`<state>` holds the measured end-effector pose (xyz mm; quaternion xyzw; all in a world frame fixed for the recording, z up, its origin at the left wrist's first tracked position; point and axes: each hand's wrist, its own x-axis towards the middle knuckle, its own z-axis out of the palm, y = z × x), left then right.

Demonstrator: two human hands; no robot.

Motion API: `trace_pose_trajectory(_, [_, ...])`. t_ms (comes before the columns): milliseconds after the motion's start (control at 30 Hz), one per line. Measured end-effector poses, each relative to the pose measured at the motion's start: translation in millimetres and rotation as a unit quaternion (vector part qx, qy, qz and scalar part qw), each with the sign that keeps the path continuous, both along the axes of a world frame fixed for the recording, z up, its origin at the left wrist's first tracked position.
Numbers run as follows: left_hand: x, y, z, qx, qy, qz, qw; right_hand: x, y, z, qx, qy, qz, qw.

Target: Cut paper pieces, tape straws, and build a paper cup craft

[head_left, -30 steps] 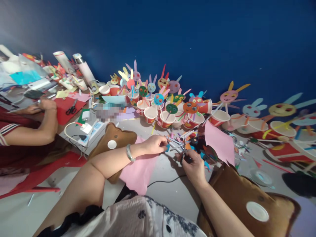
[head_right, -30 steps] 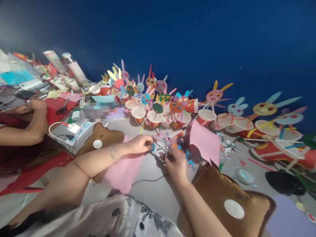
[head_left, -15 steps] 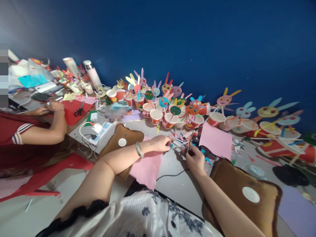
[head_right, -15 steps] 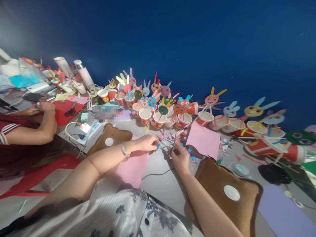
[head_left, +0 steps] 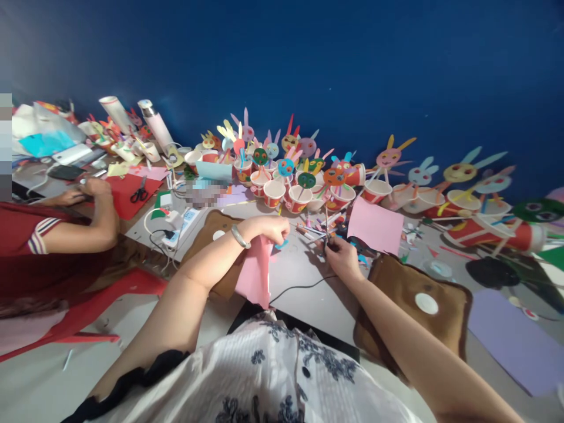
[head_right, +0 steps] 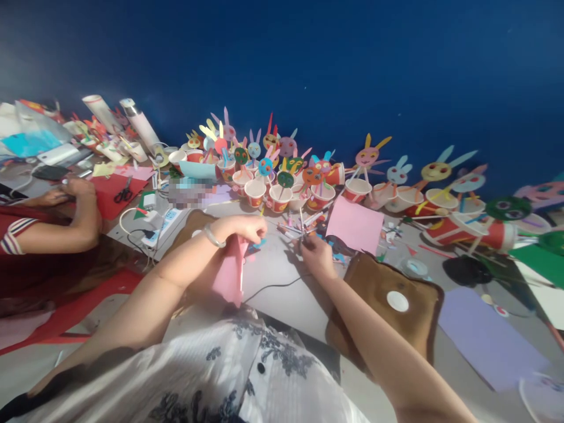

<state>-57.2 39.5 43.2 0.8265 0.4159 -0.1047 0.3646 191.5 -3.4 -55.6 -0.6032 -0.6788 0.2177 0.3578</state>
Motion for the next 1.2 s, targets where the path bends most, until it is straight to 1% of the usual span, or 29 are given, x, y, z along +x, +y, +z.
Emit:
trace_pose_trajectory(67, [-2.8,2.2,0.0,-0.011,0.041,-0.001,0.999,2.3,-0.9,8.9,-0.012,-0.013,0.017,1.0])
trace_pose_trajectory(167, [-4.1,5.0,-4.3,-0.011,0.085,0.004,0.996,9.7,-6.7,28.0,-0.013,-0.055,0.052,0.997])
trace_pose_trajectory(267, [-4.6,7.4,-9.1,-0.004,0.116,0.016,0.993,21.1,-18.3,46.9,0.02,-0.178,0.116,0.977])
trace_pose_trajectory(367, [-7.2,9.0,-10.4,-0.003,0.134,0.018,0.991,34.0,-33.5,57.0,0.031,-0.264,0.146,0.953])
trace_pose_trajectory(467, [-12.3,9.2,-9.1,-0.011,0.136,0.017,0.99,45.0,-48.9,57.8,0.026,-0.299,0.153,0.942])
trace_pose_trajectory(567, [-18.5,8.5,-8.9,-0.018,0.125,0.022,0.992,51.5,-62.0,55.3,0.022,-0.31,0.141,0.94])
trace_pose_trajectory(667, [-23.2,8.0,-12.1,-0.017,0.112,0.032,0.993,53.8,-71.1,52.3,0.016,-0.307,0.144,0.941])
trace_pose_trajectory(900, [-26.8,8.1,-22.0,-0.002,0.078,0.061,0.995,50.2,-79.3,41.8,-0.006,-0.301,0.125,0.945])
trace_pose_trajectory(1067, [-29.1,11.3,-28.3,0.004,0.066,0.068,0.996,47.1,-86.8,41.3,-0.026,-0.315,0.113,0.942])
trace_pose_trajectory(1200, [-28.1,11.9,-31.4,0.021,0.073,0.075,0.994,50.3,-94.1,38.2,-0.022,-0.323,0.12,0.939])
